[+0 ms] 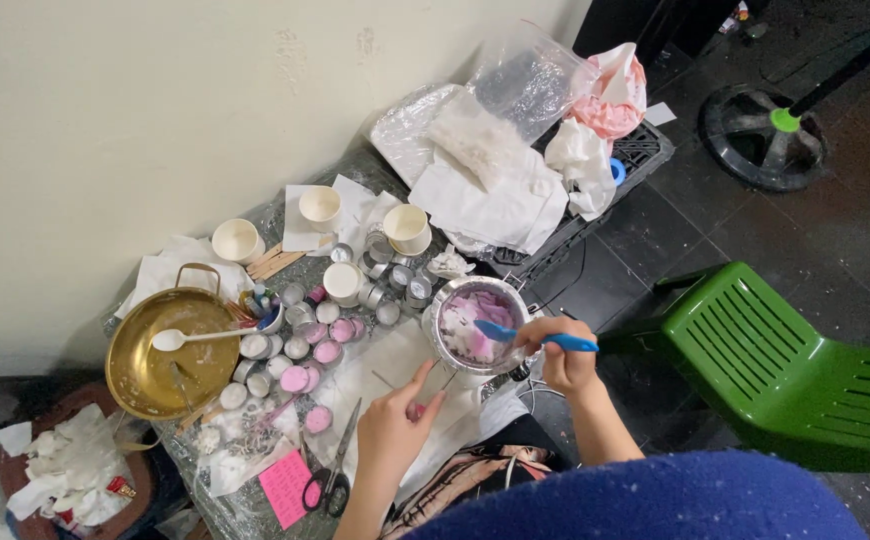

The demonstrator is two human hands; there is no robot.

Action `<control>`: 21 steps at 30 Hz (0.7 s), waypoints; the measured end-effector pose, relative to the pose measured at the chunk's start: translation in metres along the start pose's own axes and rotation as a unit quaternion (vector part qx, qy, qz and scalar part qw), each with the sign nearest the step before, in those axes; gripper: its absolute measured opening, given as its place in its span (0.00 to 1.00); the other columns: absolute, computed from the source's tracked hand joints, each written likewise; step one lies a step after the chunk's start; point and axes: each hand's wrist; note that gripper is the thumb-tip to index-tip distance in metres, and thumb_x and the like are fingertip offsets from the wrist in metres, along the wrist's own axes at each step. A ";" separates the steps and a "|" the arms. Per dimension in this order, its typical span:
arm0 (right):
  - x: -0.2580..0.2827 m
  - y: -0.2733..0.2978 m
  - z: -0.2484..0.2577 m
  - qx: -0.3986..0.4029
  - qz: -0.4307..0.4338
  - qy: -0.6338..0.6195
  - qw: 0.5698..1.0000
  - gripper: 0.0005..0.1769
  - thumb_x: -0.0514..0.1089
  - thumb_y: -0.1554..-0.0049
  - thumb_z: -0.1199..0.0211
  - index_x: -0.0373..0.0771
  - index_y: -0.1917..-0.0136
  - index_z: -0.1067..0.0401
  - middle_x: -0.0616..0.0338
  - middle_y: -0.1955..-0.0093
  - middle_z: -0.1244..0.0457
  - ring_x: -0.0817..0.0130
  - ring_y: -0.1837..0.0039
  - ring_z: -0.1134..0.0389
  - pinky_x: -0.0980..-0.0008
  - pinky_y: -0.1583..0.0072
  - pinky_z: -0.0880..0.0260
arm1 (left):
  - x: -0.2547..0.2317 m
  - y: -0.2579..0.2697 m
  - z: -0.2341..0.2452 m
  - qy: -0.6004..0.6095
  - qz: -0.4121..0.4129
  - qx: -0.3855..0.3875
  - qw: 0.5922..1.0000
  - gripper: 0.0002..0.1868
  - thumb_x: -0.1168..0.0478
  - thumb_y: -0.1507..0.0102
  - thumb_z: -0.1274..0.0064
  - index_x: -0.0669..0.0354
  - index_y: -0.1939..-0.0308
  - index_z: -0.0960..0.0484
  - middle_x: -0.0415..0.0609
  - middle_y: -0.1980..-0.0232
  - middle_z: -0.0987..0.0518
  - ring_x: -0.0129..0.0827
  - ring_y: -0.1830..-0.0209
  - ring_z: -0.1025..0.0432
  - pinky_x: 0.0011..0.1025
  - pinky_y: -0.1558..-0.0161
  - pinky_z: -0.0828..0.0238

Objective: The recorder cuts a piece of pink candle wax and stirs it in a melting pot on an electric hot plate.

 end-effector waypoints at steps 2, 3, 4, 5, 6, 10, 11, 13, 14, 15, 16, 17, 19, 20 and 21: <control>0.003 -0.010 -0.002 -0.012 -0.011 0.022 1.000 0.18 0.52 0.30 0.52 0.36 0.51 0.31 0.54 0.59 0.30 0.71 0.64 0.29 0.73 0.59 0.28 | 0.001 0.000 -0.001 0.002 -0.001 -0.005 1.000 0.27 0.45 0.42 0.41 0.32 0.37 0.20 0.44 0.82 0.25 0.37 0.82 0.26 0.38 0.75 0.31; 0.005 -0.013 -0.003 -0.026 -0.024 0.045 0.998 0.18 0.52 0.30 0.52 0.36 0.51 0.31 0.55 0.58 0.29 0.71 0.64 0.29 0.73 0.59 0.27 | 0.002 0.000 -0.002 0.003 -0.004 -0.008 1.000 0.27 0.45 0.41 0.41 0.32 0.37 0.20 0.43 0.82 0.25 0.37 0.82 0.26 0.38 0.75 0.31; 0.008 -0.016 -0.008 -0.026 -0.024 0.045 0.998 0.18 0.52 0.30 0.52 0.36 0.51 0.31 0.55 0.58 0.29 0.71 0.64 0.29 0.73 0.59 0.27 | 0.001 0.001 0.000 0.003 -0.004 -0.008 1.000 0.27 0.45 0.41 0.41 0.32 0.37 0.20 0.43 0.82 0.25 0.37 0.82 0.26 0.38 0.75 0.31; 0.010 -0.020 -0.012 -0.001 -0.045 0.066 0.997 0.18 0.52 0.30 0.52 0.36 0.51 0.31 0.55 0.58 0.29 0.69 0.63 0.29 0.71 0.58 0.28 | -0.001 0.001 0.001 -0.003 0.006 0.003 1.000 0.27 0.45 0.41 0.41 0.32 0.37 0.20 0.44 0.82 0.26 0.37 0.82 0.27 0.38 0.74 0.32; 0.013 -0.023 -0.016 0.023 -0.066 0.088 0.994 0.18 0.52 0.30 0.51 0.36 0.51 0.31 0.54 0.58 0.29 0.68 0.62 0.29 0.70 0.57 0.29 | -0.003 0.000 0.003 -0.009 0.017 0.013 1.000 0.27 0.45 0.41 0.40 0.32 0.36 0.21 0.46 0.82 0.26 0.38 0.82 0.27 0.39 0.74 0.32; 0.025 -0.028 -0.012 0.065 -0.048 0.063 0.995 0.18 0.52 0.30 0.50 0.37 0.52 0.30 0.55 0.58 0.29 0.66 0.63 0.30 0.70 0.58 0.29 | -0.001 0.000 0.002 -0.007 0.021 0.015 1.000 0.27 0.46 0.41 0.40 0.31 0.37 0.20 0.45 0.82 0.25 0.38 0.82 0.27 0.38 0.74 0.31; 0.026 -0.024 -0.010 0.053 -0.037 0.046 0.997 0.18 0.52 0.30 0.50 0.38 0.53 0.30 0.55 0.58 0.29 0.66 0.63 0.29 0.70 0.58 0.29 | 0.000 0.000 0.002 0.001 0.007 0.007 1.000 0.27 0.46 0.42 0.40 0.32 0.37 0.20 0.45 0.82 0.25 0.38 0.82 0.26 0.38 0.74 0.31; 0.028 -0.020 -0.007 0.041 -0.027 0.029 0.998 0.18 0.52 0.31 0.51 0.39 0.53 0.29 0.55 0.58 0.29 0.67 0.63 0.29 0.71 0.58 0.29 | 0.002 0.001 0.001 0.009 -0.006 0.000 1.000 0.27 0.47 0.42 0.40 0.33 0.37 0.20 0.44 0.82 0.24 0.38 0.82 0.26 0.38 0.74 0.31; 0.028 -0.020 -0.007 0.037 -0.022 0.014 0.999 0.17 0.52 0.31 0.51 0.39 0.53 0.30 0.56 0.58 0.29 0.67 0.63 0.28 0.71 0.58 0.28 | 0.002 0.001 0.001 0.009 -0.006 -0.004 1.000 0.27 0.46 0.42 0.40 0.32 0.37 0.20 0.44 0.82 0.24 0.38 0.82 0.26 0.38 0.74 0.31; 0.029 -0.019 -0.007 0.033 -0.018 0.000 0.999 0.17 0.52 0.31 0.51 0.40 0.53 0.30 0.56 0.57 0.29 0.67 0.62 0.28 0.71 0.58 0.28 | 0.002 0.001 0.000 0.009 -0.007 -0.008 1.000 0.27 0.46 0.42 0.40 0.32 0.37 0.19 0.44 0.82 0.24 0.38 0.82 0.26 0.37 0.74 0.31; 0.032 -0.024 -0.010 0.033 -0.019 0.000 0.999 0.17 0.52 0.31 0.51 0.40 0.53 0.30 0.56 0.57 0.29 0.67 0.62 0.28 0.71 0.58 0.28 | 0.001 0.002 0.000 0.009 -0.007 -0.006 1.000 0.27 0.46 0.42 0.40 0.32 0.37 0.19 0.44 0.82 0.24 0.38 0.82 0.26 0.37 0.74 0.31; 0.034 -0.029 -0.014 0.056 -0.013 0.019 0.998 0.17 0.51 0.30 0.51 0.39 0.52 0.30 0.55 0.57 0.29 0.65 0.61 0.28 0.70 0.56 0.28 | 0.000 0.001 0.001 0.001 -0.008 -0.010 1.000 0.27 0.46 0.42 0.40 0.32 0.38 0.19 0.44 0.82 0.24 0.38 0.82 0.26 0.38 0.74 0.31; 0.036 -0.035 -0.015 0.079 -0.006 0.037 0.996 0.16 0.50 0.30 0.51 0.38 0.51 0.31 0.54 0.56 0.29 0.63 0.59 0.27 0.69 0.55 0.27 | -0.002 0.001 0.002 -0.008 -0.010 -0.015 1.000 0.27 0.46 0.42 0.39 0.33 0.38 0.19 0.45 0.81 0.25 0.39 0.82 0.26 0.38 0.74 0.31; 0.035 -0.036 -0.014 0.089 -0.021 0.057 0.994 0.16 0.49 0.30 0.51 0.36 0.51 0.30 0.53 0.56 0.29 0.63 0.59 0.27 0.68 0.55 0.27 | -0.003 0.001 0.002 -0.009 -0.005 -0.005 1.000 0.26 0.47 0.41 0.40 0.33 0.37 0.19 0.45 0.82 0.25 0.38 0.82 0.27 0.38 0.74 0.31; 0.034 -0.038 -0.014 0.098 -0.035 0.076 0.992 0.15 0.48 0.30 0.50 0.35 0.51 0.30 0.51 0.56 0.29 0.62 0.59 0.27 0.68 0.55 0.28 | -0.003 0.001 0.004 -0.011 0.001 0.004 1.000 0.26 0.47 0.41 0.40 0.33 0.37 0.20 0.46 0.82 0.26 0.38 0.82 0.27 0.38 0.74 0.31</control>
Point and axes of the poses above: each hand's wrist, its own y-axis away from the middle knuckle, its own z-axis out of the back of the hand, x = y × z
